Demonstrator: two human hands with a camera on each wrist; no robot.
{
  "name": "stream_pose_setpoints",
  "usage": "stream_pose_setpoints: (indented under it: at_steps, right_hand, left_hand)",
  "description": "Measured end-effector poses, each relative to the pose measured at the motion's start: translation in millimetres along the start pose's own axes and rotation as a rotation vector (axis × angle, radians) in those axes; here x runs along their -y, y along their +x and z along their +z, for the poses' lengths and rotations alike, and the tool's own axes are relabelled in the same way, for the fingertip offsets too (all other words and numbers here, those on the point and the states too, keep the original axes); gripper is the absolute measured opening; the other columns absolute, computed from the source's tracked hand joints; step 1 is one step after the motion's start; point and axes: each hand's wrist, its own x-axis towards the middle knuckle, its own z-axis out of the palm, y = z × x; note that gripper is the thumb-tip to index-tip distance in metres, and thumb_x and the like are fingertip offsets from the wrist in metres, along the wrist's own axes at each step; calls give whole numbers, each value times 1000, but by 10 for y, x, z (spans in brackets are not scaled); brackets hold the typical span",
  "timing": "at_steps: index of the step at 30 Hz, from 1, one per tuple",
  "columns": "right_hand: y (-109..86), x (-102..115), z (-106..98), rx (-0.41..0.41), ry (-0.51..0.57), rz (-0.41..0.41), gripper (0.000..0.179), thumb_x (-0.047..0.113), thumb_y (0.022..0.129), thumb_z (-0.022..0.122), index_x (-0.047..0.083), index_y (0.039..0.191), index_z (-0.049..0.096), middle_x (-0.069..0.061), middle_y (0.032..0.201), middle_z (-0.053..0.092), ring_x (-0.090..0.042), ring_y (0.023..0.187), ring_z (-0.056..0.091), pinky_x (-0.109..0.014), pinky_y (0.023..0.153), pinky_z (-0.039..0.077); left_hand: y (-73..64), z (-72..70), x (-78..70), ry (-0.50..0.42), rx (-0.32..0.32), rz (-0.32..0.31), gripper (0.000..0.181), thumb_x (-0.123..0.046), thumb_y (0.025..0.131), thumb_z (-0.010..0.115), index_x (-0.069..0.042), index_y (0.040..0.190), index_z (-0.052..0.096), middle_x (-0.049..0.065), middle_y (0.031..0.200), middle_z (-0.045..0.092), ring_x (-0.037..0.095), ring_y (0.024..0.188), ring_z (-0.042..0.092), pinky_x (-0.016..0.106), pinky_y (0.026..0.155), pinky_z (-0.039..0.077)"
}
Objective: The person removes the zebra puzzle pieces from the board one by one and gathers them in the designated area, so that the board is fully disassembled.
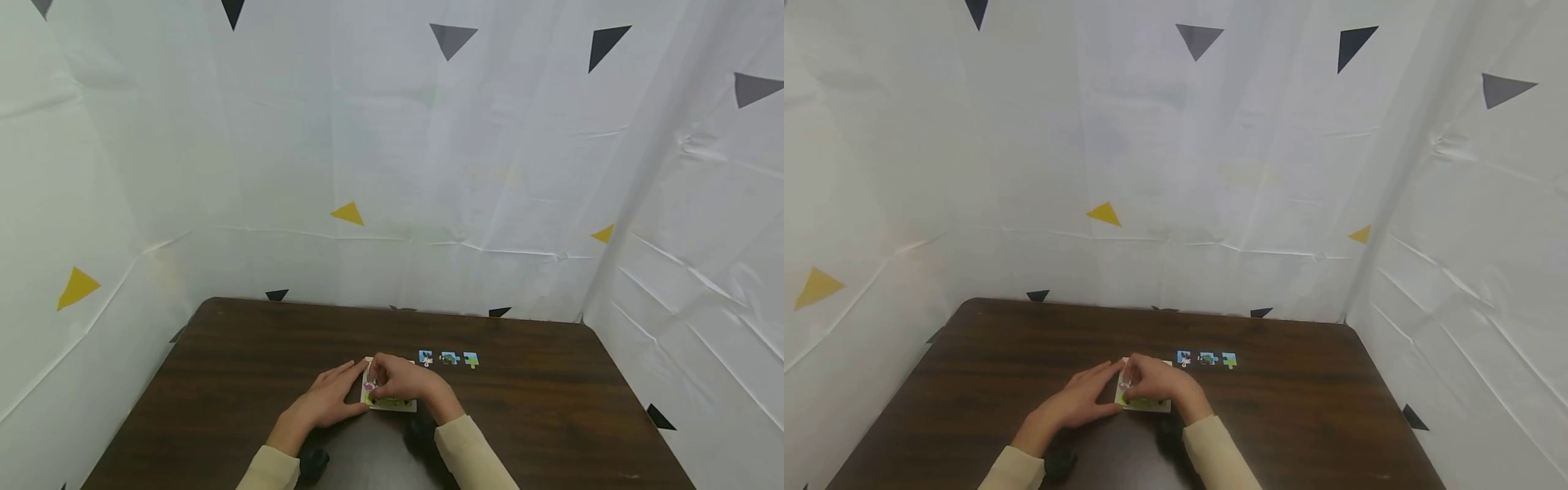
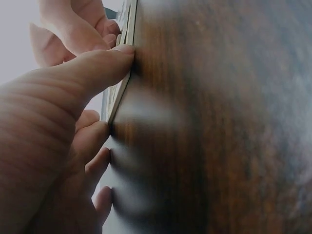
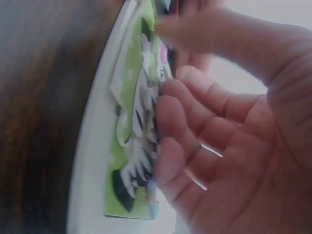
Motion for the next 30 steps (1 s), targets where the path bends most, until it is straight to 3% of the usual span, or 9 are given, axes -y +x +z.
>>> stream_pose_setpoints:
  at_steps: [3,8,19,30]
  right_hand:
    - [-4,-14,-6,3,-4,-25,23,11,98,77,6,118,66,0,98,65,-10,81,58,-25,69,51]
    - [-5,-23,-13,4,-21,-19,29,14,98,78,9,126,69,1,98,67,-9,80,61,-25,68,53]
    - [21,-50,10,5,-63,-22,20,18,99,78,12,118,73,5,95,70,-5,81,62,-25,72,54]
    - [64,-221,18,-78,69,-81,25,34,106,71,13,120,73,2,80,64,-7,62,53,-25,58,49]
  left_hand:
    - [0,8,-4,-4,-6,-4,91,-52,99,75,-16,171,33,12,175,37,35,164,31,66,130,26]
    - [0,0,-13,-6,-15,-20,90,-52,99,76,-17,171,33,12,174,38,35,164,32,67,129,27]
    - [4,23,-11,1,-19,-28,87,-53,102,71,-17,171,32,11,174,39,34,164,32,67,129,26]
    - [-6,16,-39,-8,-21,-21,85,-48,102,73,-15,170,34,9,173,41,34,164,31,69,129,25]
